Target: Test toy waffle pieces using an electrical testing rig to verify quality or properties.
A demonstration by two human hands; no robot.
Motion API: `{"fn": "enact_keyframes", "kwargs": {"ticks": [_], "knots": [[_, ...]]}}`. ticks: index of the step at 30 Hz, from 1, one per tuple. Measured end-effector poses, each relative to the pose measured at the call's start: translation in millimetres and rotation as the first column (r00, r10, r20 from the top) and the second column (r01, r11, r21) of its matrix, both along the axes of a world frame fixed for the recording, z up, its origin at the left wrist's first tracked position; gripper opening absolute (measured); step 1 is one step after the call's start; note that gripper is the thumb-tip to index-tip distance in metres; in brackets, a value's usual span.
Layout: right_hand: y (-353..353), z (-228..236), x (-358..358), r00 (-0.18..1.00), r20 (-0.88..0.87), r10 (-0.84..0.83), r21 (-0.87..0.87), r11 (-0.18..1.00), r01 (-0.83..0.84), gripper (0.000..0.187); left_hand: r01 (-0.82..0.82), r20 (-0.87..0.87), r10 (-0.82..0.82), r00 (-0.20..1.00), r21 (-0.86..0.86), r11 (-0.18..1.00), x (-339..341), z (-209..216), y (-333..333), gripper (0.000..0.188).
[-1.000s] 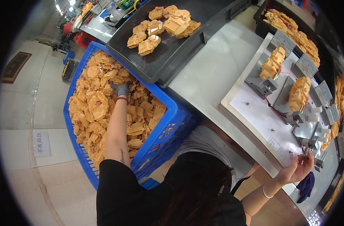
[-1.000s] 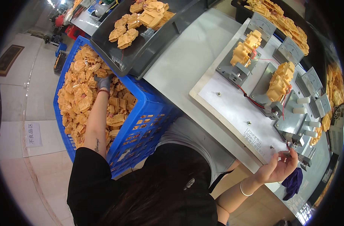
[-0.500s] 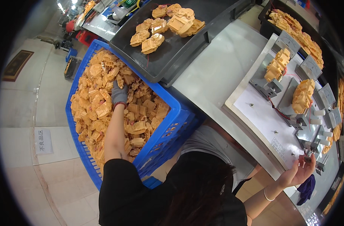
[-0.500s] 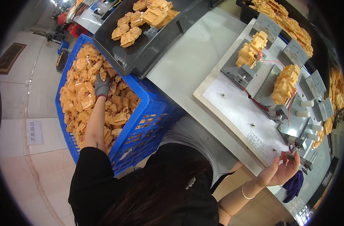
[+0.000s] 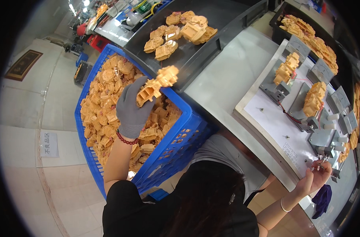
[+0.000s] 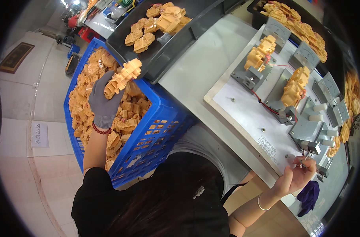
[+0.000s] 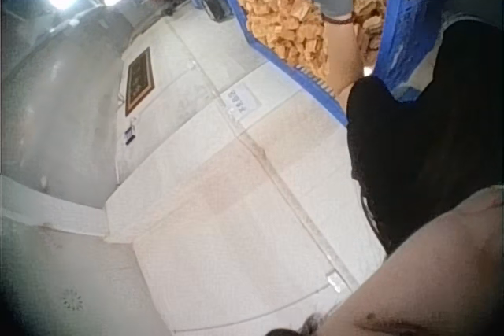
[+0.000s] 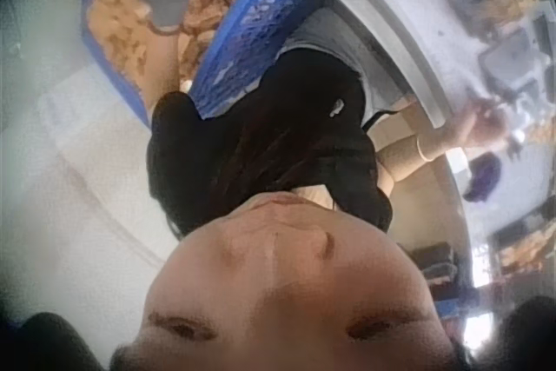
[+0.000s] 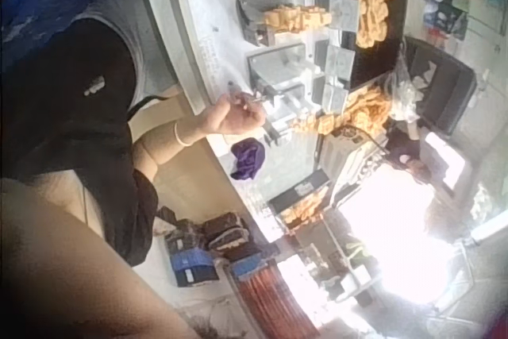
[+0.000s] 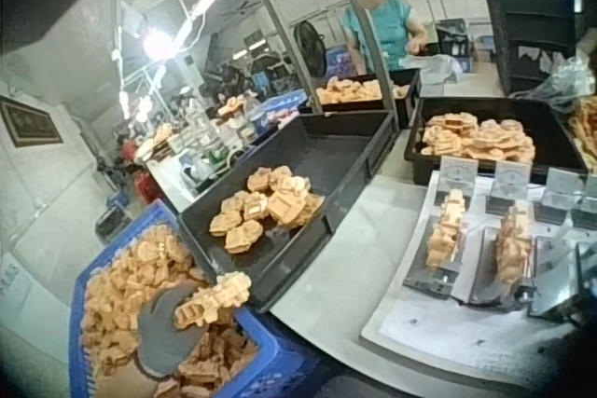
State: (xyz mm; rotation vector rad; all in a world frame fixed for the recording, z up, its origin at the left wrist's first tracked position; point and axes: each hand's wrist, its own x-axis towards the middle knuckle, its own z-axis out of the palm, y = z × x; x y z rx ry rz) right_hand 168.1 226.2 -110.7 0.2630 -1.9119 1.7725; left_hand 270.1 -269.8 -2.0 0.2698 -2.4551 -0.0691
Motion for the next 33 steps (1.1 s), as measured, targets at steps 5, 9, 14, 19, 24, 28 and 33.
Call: {"fn": "enact_keyframes", "kwargs": {"ticks": [5, 9, 14, 19, 24, 28, 33], "knots": [[-8, 8, 6, 0.999, -0.025, 0.03, -0.053, 0.998, -0.032, 0.044, 0.217, 0.005, -0.218, 0.976, 0.074, 0.973, -35, 27, 38, 0.058], [-29, 15, 3, 1.0, -0.013, 0.026, -0.031, 0.999, -0.026, 0.042, 0.633, -0.292, -0.563, 0.773, 0.404, 0.66, -73, 51, 61, 0.074], [-35, 20, -2, 0.999, -0.018, -0.034, 0.052, 0.998, 0.035, 0.031, 0.693, -0.281, -0.74, 0.611, 0.642, 0.328, -166, 105, 171, 0.054], [-29, 24, 0, 0.995, -0.056, -0.086, 0.077, 0.993, 0.09, 0.031, 0.343, 0.271, -0.891, 0.363, 0.85, 0.398, -259, 132, 328, 0.052], [-29, 24, -2, 0.991, -0.093, -0.095, 0.075, 0.992, 0.102, 0.031, 0.515, 0.862, -0.505, -0.04, 0.451, 0.729, -362, 83, 382, 0.031], [-28, 24, -1, 0.994, -0.086, -0.071, 0.091, 0.993, 0.079, 0.033, 0.511, 0.876, -0.471, -0.101, 0.452, 0.731, -337, 64, 401, 0.023], [-28, 25, 1, 0.993, -0.101, -0.066, 0.076, 0.994, 0.074, 0.033, 0.846, 0.949, -0.255, 0.188, -0.024, 0.533, -320, 33, 427, 0.035]]}}
